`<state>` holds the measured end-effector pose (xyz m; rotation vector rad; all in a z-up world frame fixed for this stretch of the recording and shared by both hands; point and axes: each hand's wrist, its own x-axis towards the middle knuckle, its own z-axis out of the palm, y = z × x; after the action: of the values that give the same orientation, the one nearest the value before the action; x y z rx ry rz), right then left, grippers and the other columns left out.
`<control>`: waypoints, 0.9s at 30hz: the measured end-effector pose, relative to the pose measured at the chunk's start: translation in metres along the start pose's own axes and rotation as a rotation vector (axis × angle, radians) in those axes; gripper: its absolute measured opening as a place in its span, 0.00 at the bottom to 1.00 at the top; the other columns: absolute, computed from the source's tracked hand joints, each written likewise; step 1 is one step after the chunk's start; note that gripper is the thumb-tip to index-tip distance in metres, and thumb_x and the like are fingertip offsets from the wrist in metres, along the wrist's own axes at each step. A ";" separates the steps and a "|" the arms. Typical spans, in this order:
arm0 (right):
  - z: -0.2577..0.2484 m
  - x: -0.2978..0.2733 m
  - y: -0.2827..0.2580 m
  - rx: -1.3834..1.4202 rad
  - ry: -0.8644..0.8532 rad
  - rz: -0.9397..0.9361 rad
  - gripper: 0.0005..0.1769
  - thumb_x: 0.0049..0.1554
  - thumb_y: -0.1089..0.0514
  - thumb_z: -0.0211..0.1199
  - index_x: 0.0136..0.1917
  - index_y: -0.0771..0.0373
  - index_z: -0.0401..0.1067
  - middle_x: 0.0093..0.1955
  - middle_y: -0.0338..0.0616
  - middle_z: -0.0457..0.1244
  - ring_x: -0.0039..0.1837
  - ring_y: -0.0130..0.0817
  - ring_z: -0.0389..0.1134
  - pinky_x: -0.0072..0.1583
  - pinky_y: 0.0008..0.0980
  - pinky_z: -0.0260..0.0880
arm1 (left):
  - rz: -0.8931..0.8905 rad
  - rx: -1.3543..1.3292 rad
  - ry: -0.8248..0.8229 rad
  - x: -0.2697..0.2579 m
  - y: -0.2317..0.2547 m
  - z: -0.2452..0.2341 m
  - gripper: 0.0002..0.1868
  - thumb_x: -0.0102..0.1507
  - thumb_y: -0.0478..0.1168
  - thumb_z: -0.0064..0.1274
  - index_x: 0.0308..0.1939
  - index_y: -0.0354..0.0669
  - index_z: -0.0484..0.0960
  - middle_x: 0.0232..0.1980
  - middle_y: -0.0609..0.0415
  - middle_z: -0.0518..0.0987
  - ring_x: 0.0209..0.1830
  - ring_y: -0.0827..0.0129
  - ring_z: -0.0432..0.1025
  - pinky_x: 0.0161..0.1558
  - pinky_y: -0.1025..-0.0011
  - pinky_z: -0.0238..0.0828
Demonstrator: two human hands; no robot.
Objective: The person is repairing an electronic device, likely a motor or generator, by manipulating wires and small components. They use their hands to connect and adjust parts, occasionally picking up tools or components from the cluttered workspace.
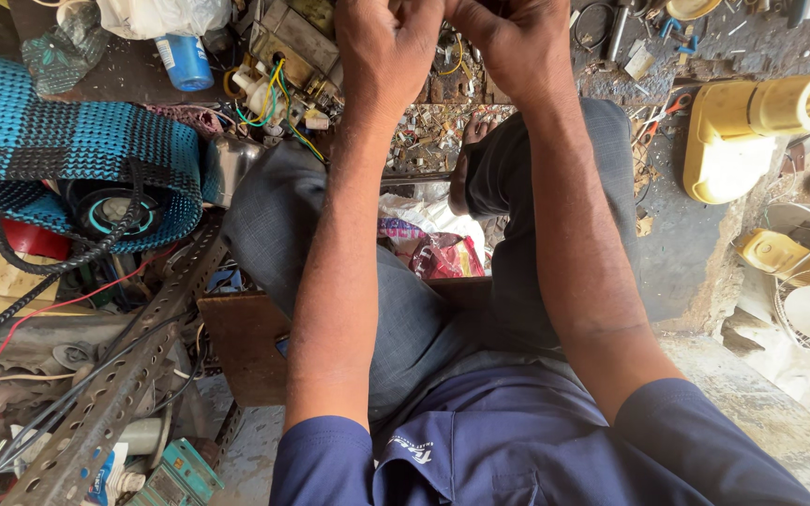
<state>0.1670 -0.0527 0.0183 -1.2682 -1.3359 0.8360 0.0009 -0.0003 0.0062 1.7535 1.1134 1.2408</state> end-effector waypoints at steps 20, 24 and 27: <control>-0.015 -0.006 -0.001 0.724 0.139 0.421 0.04 0.59 0.67 0.72 0.44 0.66 0.77 0.40 0.44 0.68 0.40 0.32 0.66 0.42 0.34 0.64 | -0.163 -0.516 -0.241 0.002 0.016 -0.010 0.13 0.76 0.41 0.54 0.39 0.38 0.81 0.32 0.61 0.76 0.29 0.79 0.65 0.33 0.75 0.58; -0.015 -0.006 0.008 0.720 0.139 0.417 0.03 0.61 0.69 0.67 0.44 0.67 0.76 0.39 0.44 0.67 0.41 0.33 0.67 0.43 0.35 0.64 | -0.247 -0.646 -0.322 0.002 0.027 -0.016 0.13 0.75 0.43 0.54 0.41 0.37 0.81 0.30 0.65 0.72 0.25 0.82 0.58 0.28 0.78 0.51; -0.021 -0.005 0.016 0.721 0.157 0.394 0.05 0.61 0.70 0.62 0.42 0.65 0.74 0.37 0.44 0.66 0.40 0.33 0.66 0.42 0.34 0.63 | -0.213 -0.653 -0.358 0.004 0.033 -0.018 0.13 0.75 0.44 0.54 0.42 0.38 0.82 0.32 0.64 0.75 0.26 0.82 0.61 0.28 0.78 0.54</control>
<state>0.1901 -0.0579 0.0062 -0.9868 -0.5616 1.3126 -0.0079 -0.0082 0.0422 1.2505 0.5737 0.9615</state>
